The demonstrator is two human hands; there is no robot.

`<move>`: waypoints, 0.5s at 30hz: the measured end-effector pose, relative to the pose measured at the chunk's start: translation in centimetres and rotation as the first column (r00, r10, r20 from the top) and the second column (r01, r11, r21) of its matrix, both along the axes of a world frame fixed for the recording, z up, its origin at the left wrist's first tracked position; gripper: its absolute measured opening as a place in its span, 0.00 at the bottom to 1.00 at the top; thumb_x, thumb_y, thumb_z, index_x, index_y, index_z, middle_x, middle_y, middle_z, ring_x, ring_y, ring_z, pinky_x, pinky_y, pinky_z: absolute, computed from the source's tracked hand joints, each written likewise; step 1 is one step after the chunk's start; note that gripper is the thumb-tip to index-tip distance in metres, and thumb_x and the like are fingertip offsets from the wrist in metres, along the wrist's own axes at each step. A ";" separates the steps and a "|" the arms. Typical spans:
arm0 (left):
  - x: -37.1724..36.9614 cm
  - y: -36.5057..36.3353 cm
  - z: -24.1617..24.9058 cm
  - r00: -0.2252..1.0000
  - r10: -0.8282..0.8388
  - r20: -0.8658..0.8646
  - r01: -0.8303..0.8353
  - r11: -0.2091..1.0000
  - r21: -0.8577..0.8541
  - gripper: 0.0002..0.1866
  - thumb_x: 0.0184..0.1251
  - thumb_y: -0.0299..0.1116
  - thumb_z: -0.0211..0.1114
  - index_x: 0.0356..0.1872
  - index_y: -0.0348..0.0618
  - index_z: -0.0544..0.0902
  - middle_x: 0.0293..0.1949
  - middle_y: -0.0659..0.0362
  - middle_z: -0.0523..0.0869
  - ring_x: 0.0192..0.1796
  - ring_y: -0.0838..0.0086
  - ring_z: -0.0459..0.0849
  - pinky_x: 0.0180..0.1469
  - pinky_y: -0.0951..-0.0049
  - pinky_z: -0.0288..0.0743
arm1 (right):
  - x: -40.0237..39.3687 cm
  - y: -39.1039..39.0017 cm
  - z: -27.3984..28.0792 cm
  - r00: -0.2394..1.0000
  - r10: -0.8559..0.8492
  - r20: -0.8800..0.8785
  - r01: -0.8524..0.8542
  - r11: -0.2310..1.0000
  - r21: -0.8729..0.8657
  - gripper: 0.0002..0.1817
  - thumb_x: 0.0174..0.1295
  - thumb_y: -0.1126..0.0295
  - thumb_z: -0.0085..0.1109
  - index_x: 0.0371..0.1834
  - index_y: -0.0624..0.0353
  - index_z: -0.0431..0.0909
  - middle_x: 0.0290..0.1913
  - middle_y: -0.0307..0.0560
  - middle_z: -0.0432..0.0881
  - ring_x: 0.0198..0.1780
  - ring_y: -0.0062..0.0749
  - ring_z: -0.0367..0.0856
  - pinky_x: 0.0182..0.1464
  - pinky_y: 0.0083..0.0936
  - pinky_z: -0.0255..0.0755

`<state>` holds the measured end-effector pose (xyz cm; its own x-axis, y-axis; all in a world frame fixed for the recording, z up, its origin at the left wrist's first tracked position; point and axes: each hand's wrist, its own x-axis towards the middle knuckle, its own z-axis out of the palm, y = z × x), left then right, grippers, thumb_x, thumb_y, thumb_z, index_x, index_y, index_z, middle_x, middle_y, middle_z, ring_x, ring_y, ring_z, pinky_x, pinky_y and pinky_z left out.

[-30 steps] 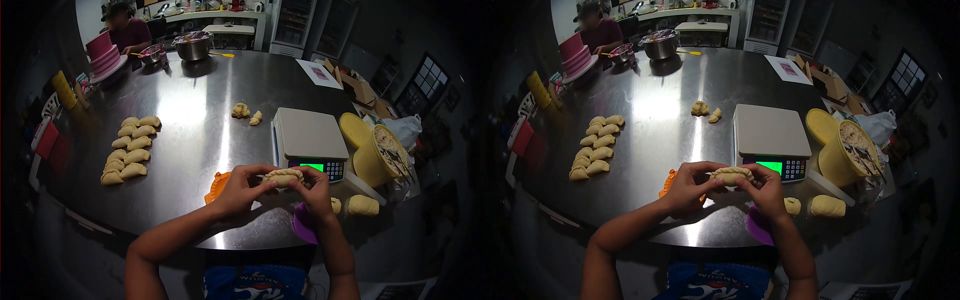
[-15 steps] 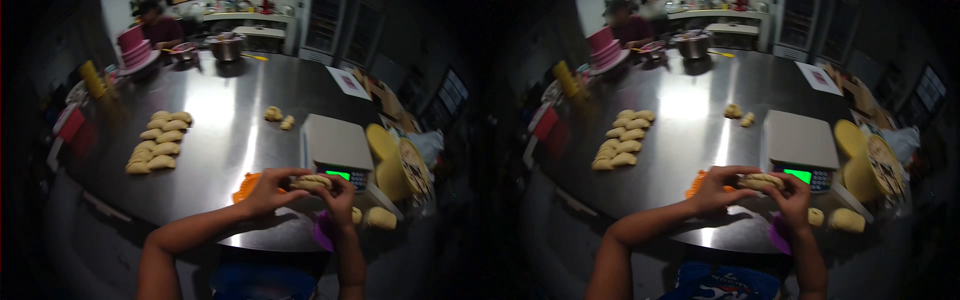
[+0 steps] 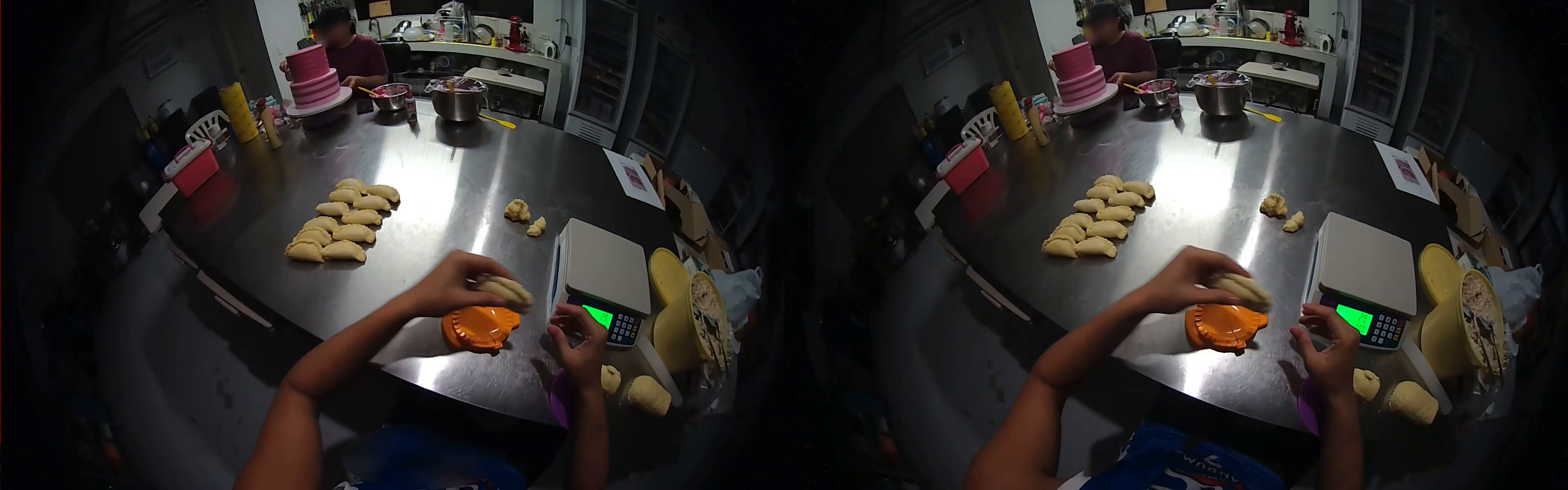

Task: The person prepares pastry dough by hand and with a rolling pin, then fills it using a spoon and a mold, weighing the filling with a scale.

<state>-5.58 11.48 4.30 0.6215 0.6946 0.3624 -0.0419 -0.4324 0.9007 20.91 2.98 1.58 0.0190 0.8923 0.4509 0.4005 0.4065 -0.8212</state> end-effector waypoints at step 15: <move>-22.4 -4.0 -2.3 0.750 0.567 -0.341 -0.638 0.756 -0.148 0.23 0.55 0.32 0.78 0.50 0.31 0.84 0.45 0.55 0.88 0.45 0.76 0.86 0.50 0.74 0.80 | -0.7 -0.7 0.6 0.956 0.138 0.260 -0.153 0.988 0.038 0.11 0.53 0.73 0.69 0.40 0.63 0.84 0.37 0.53 0.87 0.38 0.39 0.88 0.41 0.28 0.80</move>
